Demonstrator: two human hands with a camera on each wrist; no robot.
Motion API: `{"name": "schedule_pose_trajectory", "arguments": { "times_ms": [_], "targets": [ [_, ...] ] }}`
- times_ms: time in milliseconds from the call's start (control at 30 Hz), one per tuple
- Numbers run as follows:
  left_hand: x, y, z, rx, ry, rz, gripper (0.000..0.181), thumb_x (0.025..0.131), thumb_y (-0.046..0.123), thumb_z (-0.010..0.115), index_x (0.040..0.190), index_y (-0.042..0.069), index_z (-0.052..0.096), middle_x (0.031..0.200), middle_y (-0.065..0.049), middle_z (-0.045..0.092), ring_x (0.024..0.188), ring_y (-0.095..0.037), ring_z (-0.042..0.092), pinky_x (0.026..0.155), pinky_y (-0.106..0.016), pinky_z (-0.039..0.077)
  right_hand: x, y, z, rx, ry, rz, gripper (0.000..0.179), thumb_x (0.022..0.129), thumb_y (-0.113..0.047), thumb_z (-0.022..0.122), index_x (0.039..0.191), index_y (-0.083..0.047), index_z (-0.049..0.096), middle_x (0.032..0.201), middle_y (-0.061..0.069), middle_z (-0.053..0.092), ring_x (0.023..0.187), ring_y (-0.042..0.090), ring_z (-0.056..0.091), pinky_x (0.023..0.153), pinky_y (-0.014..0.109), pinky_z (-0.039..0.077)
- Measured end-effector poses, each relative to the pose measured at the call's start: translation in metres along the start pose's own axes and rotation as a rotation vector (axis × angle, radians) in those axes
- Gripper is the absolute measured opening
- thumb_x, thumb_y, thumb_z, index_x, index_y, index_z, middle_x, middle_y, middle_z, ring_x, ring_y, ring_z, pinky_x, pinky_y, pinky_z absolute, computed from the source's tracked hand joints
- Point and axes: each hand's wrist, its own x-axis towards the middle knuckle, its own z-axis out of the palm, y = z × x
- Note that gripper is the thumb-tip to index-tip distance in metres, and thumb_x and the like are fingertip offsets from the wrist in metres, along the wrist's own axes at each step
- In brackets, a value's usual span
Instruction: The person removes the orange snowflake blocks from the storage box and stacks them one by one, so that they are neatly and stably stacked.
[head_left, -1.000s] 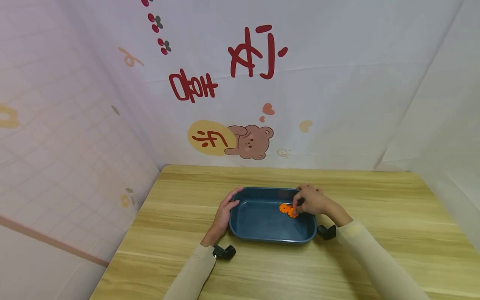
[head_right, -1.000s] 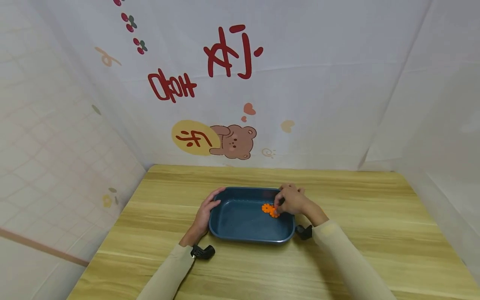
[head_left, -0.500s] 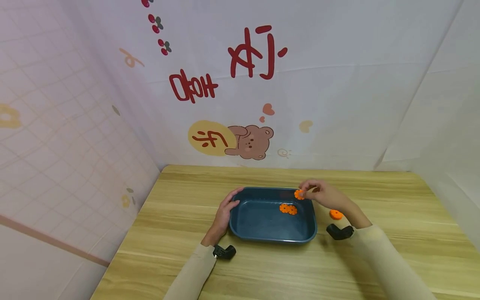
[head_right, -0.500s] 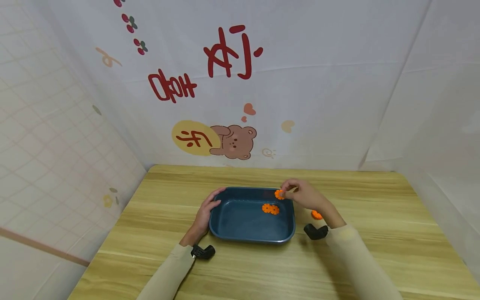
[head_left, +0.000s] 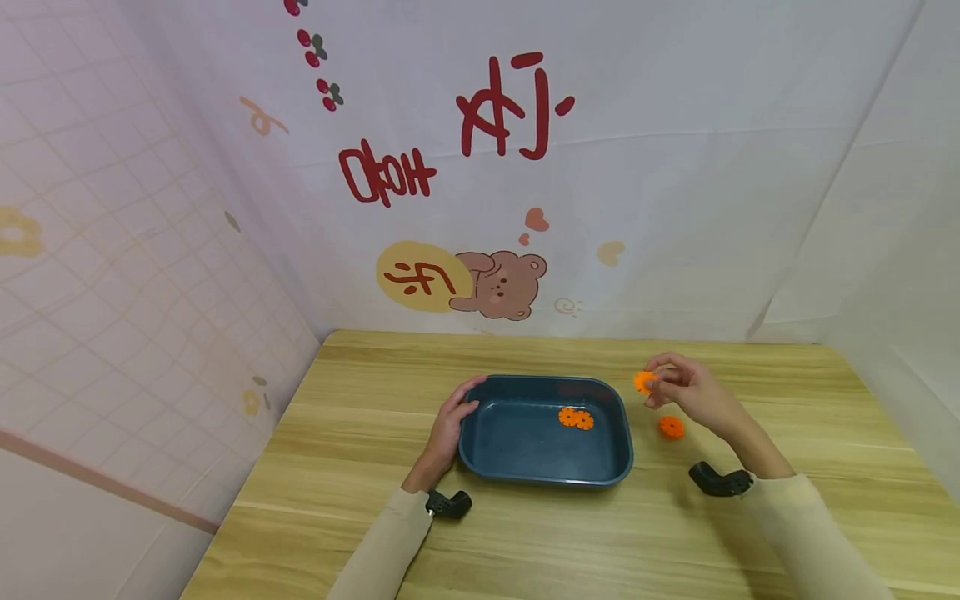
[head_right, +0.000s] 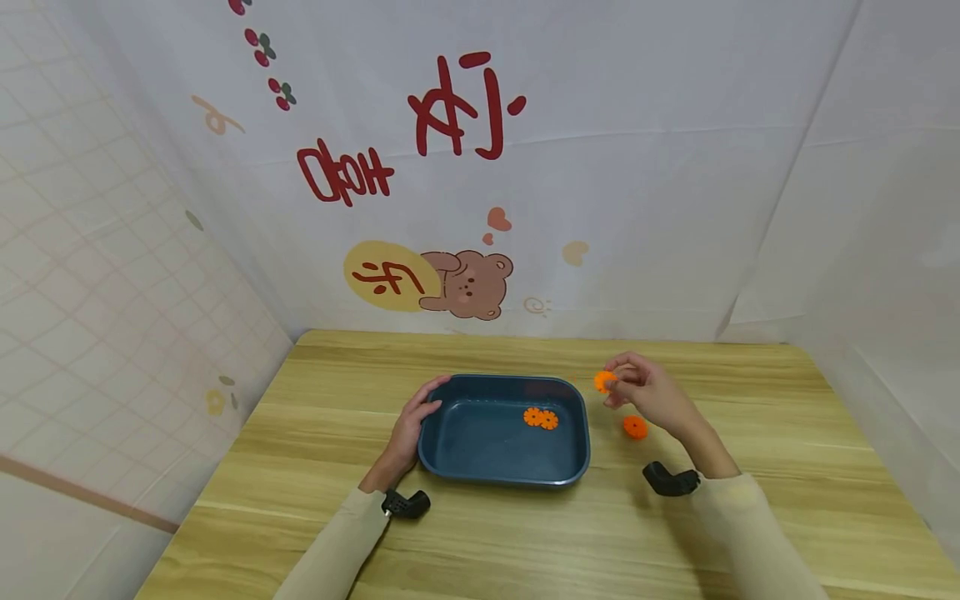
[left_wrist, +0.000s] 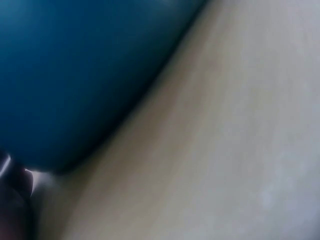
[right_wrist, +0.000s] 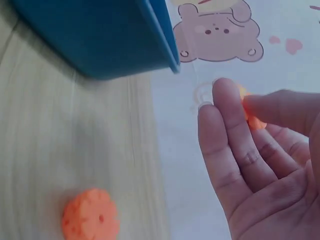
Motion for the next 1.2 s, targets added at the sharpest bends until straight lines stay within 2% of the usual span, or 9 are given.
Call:
{"name": "schedule_pose_trajectory", "arguments": {
  "times_ms": [100,167,300,467,567,733,867,1000,1200],
  "targets": [
    [0.000,0.000,0.000,-0.002,-0.003,0.003,0.043,0.101,0.012,0.044,0.143,0.002,0.051,0.152,-0.011,0.044,0.144,-0.022,0.031,0.111,-0.022,0.027,-0.008,0.004,-0.005,-0.033,0.025,0.005,0.034,0.100,-0.006,0.054,0.133,0.000,0.052,0.091,0.013,0.072,0.078,0.028,0.070,0.076,0.041,0.058],
    [0.000,0.000,0.000,0.003,-0.001,0.003,0.043,0.101,0.012,0.044,0.142,0.003,0.051,0.152,-0.011,0.044,0.144,-0.022,0.032,0.111,-0.022,0.027,-0.013,0.007,-0.007,-0.048,0.040,0.028,0.037,0.100,-0.008,0.055,0.136,-0.001,0.053,0.093,0.016,0.072,0.080,0.028,0.071,0.077,0.037,0.058],
    [-0.001,0.001,0.000,0.015,-0.002,0.006,0.043,0.101,0.014,0.045,0.142,0.004,0.052,0.151,-0.009,0.045,0.143,-0.021,0.033,0.112,-0.023,0.027,-0.022,0.013,-0.012,-0.049,0.049,0.072,0.038,0.100,-0.010,0.055,0.137,0.001,0.053,0.098,0.019,0.072,0.085,0.024,0.072,0.081,0.030,0.056],
    [-0.002,0.000,0.000,0.011,-0.003,0.005,0.043,0.101,0.013,0.044,0.142,0.004,0.052,0.151,-0.010,0.045,0.143,-0.022,0.032,0.112,-0.025,0.027,-0.033,0.018,-0.016,-0.012,0.046,0.081,0.040,0.100,-0.011,0.057,0.136,0.005,0.051,0.106,0.020,0.071,0.091,0.023,0.072,0.083,0.022,0.054],
    [-0.002,0.000,0.000,0.007,0.003,-0.002,0.043,0.101,0.013,0.044,0.142,0.004,0.052,0.151,-0.009,0.045,0.143,-0.021,0.032,0.111,-0.024,0.027,-0.038,0.019,-0.018,-0.033,0.050,0.106,0.044,0.098,-0.015,0.062,0.136,0.005,0.052,0.110,0.017,0.072,0.093,0.018,0.072,0.083,0.016,0.051],
    [-0.002,-0.001,0.000,0.017,0.008,-0.002,0.042,0.102,0.011,0.043,0.143,0.004,0.051,0.151,-0.010,0.045,0.144,-0.021,0.031,0.110,-0.022,0.027,-0.043,0.023,-0.019,-0.060,0.062,0.126,0.051,0.094,-0.016,0.067,0.136,0.008,0.052,0.109,0.015,0.073,0.094,0.011,0.071,0.083,0.013,0.049],
    [-0.003,-0.001,0.000,0.017,0.007,0.002,0.042,0.102,0.011,0.043,0.143,0.004,0.052,0.151,-0.010,0.045,0.144,-0.021,0.031,0.111,-0.022,0.027,-0.046,0.029,-0.020,-0.056,0.068,0.129,0.051,0.094,-0.014,0.067,0.135,0.010,0.051,0.106,0.014,0.074,0.093,0.012,0.071,0.082,0.012,0.049],
    [-0.002,-0.001,0.000,0.023,0.005,0.004,0.042,0.101,0.012,0.043,0.142,0.005,0.052,0.151,-0.009,0.046,0.144,-0.020,0.031,0.112,-0.023,0.026,-0.047,0.034,-0.019,-0.045,0.086,0.116,0.048,0.093,-0.011,0.068,0.132,0.011,0.054,0.105,0.008,0.074,0.090,0.012,0.071,0.079,0.017,0.052],
    [-0.002,0.000,0.000,0.022,-0.001,0.018,0.043,0.101,0.012,0.044,0.142,0.005,0.052,0.151,-0.010,0.045,0.144,-0.021,0.031,0.114,-0.028,0.024,-0.049,0.046,-0.017,-0.148,0.136,0.069,0.038,0.090,-0.006,0.070,0.125,0.007,0.061,0.100,-0.001,0.069,0.080,0.009,0.061,0.066,0.025,0.052]
  ]
}}
